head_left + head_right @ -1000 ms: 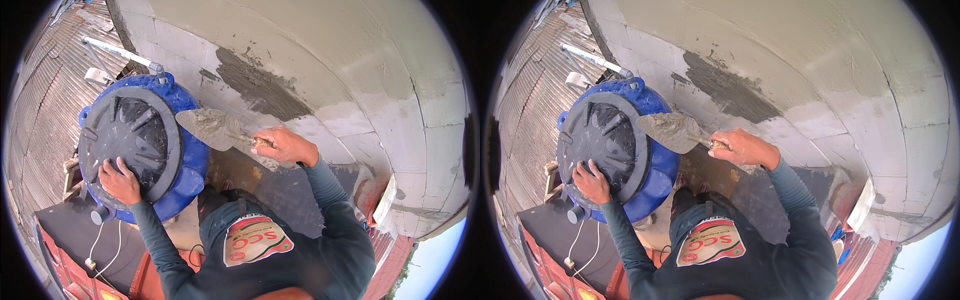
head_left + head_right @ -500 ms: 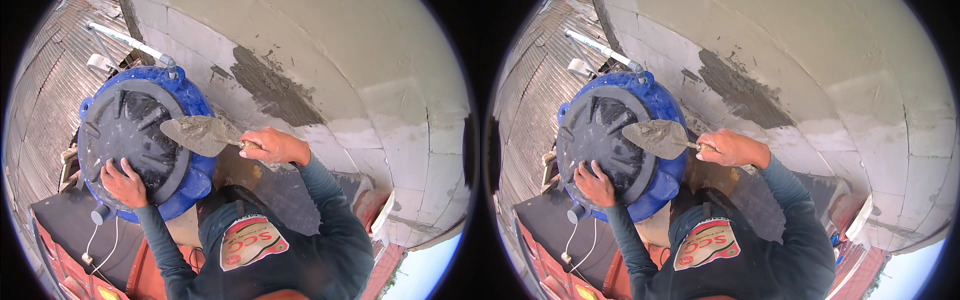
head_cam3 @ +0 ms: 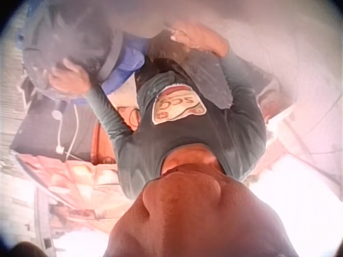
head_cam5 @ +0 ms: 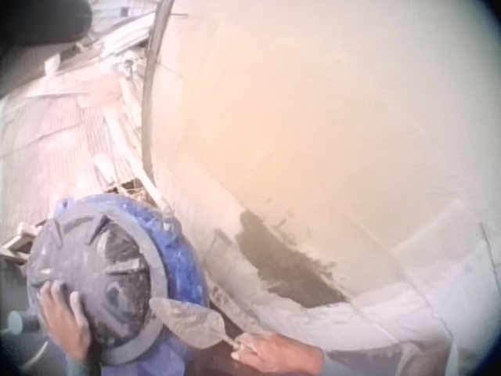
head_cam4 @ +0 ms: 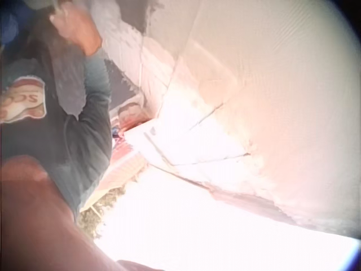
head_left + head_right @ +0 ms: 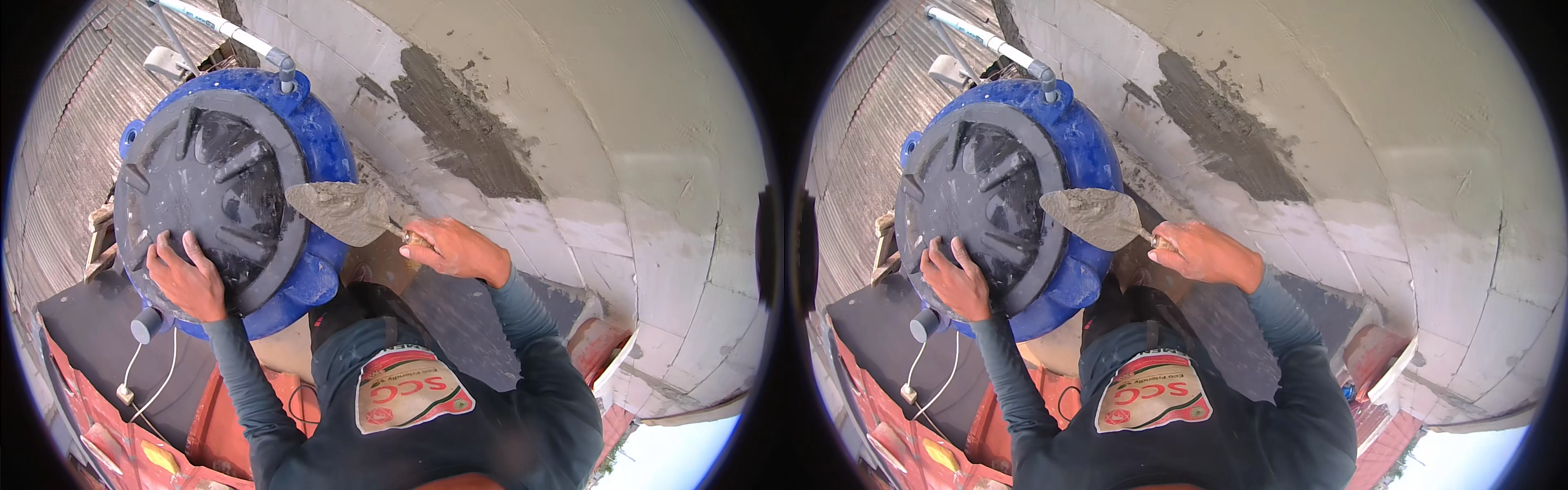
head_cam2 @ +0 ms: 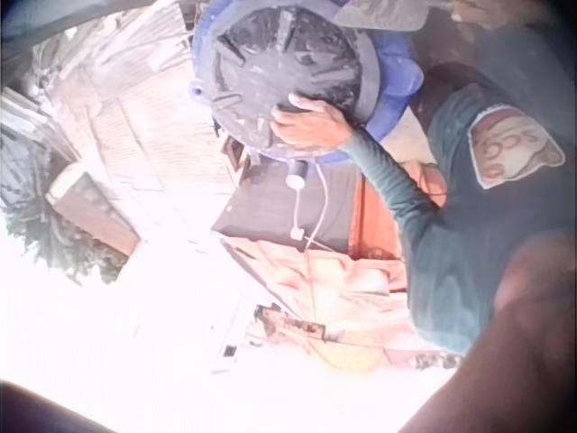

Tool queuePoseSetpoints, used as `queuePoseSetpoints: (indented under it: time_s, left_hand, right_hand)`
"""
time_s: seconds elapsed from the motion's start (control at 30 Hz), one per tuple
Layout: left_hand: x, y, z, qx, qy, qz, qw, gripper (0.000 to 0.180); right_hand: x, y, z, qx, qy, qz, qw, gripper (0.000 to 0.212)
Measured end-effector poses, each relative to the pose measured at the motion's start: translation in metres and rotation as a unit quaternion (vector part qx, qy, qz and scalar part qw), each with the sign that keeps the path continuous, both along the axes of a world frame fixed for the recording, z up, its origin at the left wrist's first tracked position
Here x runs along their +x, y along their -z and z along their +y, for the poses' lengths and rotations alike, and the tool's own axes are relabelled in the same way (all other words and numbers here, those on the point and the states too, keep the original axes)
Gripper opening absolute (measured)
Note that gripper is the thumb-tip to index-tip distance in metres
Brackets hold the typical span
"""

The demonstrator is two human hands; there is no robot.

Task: The person applies mortar to a concrete block wall using a trowel, spreading the mixture across the surface and edges, then refills the trowel from a bucket of cement.

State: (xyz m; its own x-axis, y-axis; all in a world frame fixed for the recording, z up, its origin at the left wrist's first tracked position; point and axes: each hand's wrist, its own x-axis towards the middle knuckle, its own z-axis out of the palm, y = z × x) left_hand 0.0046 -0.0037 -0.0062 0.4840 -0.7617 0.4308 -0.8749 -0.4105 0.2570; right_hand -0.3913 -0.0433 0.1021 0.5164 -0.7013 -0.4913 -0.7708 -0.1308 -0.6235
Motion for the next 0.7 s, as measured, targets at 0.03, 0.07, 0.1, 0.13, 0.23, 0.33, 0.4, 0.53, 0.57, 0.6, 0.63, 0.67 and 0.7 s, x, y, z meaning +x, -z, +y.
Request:
queuePoseSetpoints:
  time_s: [0.03,0.07,0.1,0.13,0.23,0.33,0.4,0.53,0.57,0.6,0.63,0.67,0.7]
  left_hand:
    - [0.001,0.0,0.001,0.0,0.0,-0.002,1.0,0.043]
    - [0.0,0.0,0.0,-0.001,0.002,-0.002,1.0,0.043]
    - [-0.001,0.001,0.0,-0.001,0.004,-0.001,1.0,0.043]
    - [-0.001,0.0,-0.001,-0.001,0.004,-0.002,1.0,0.043]
    - [-0.001,0.002,-0.002,0.0,0.006,-0.003,1.0,0.044]
    - [0.0,0.003,-0.002,0.003,0.008,-0.008,1.0,0.045]
    - [0.001,0.004,0.0,0.0,0.015,-0.007,1.0,0.046]
    - [0.005,0.004,0.006,0.012,0.016,0.008,1.0,0.05]
    - [0.006,0.005,0.005,0.022,0.018,0.015,0.999,0.05]
    - [0.006,0.005,0.005,0.031,0.023,0.022,0.999,0.051]
    - [0.017,0.011,0.006,0.04,0.055,0.019,0.997,0.051]
    - [0.022,0.008,0.007,0.052,0.069,0.037,0.996,0.05]
    - [0.03,0.008,0.009,0.042,0.086,0.026,0.995,0.05]
  right_hand:
    - [-0.003,0.003,0.003,0.003,0.002,0.008,1.0,0.04]
    - [-0.008,0.006,0.008,0.005,0.012,0.008,1.0,0.04]
    - [-0.014,0.01,0.013,0.006,0.022,0.007,1.0,0.04]
    - [-0.02,0.014,0.018,0.008,0.032,0.006,0.999,0.04]
    - [-0.039,0.027,0.037,0.004,0.052,0.028,0.998,0.039]
    - [-0.063,0.043,0.062,-0.032,0.064,0.039,0.997,0.04]
    - [-0.07,0.045,0.071,-0.009,0.083,0.076,0.994,0.041]
    - [-0.077,0.047,0.08,0.025,0.088,0.13,0.987,0.041]
    - [-0.081,0.049,0.082,0.024,0.083,0.127,0.988,0.041]
    - [-0.087,0.052,0.086,0.021,0.08,0.125,0.989,0.041]
    - [-0.093,0.056,0.09,0.019,0.078,0.122,0.989,0.041]
    - [-0.098,0.062,0.093,0.014,0.068,0.124,0.99,0.042]
    - [-0.103,0.068,0.094,0.009,0.056,0.125,0.991,0.042]
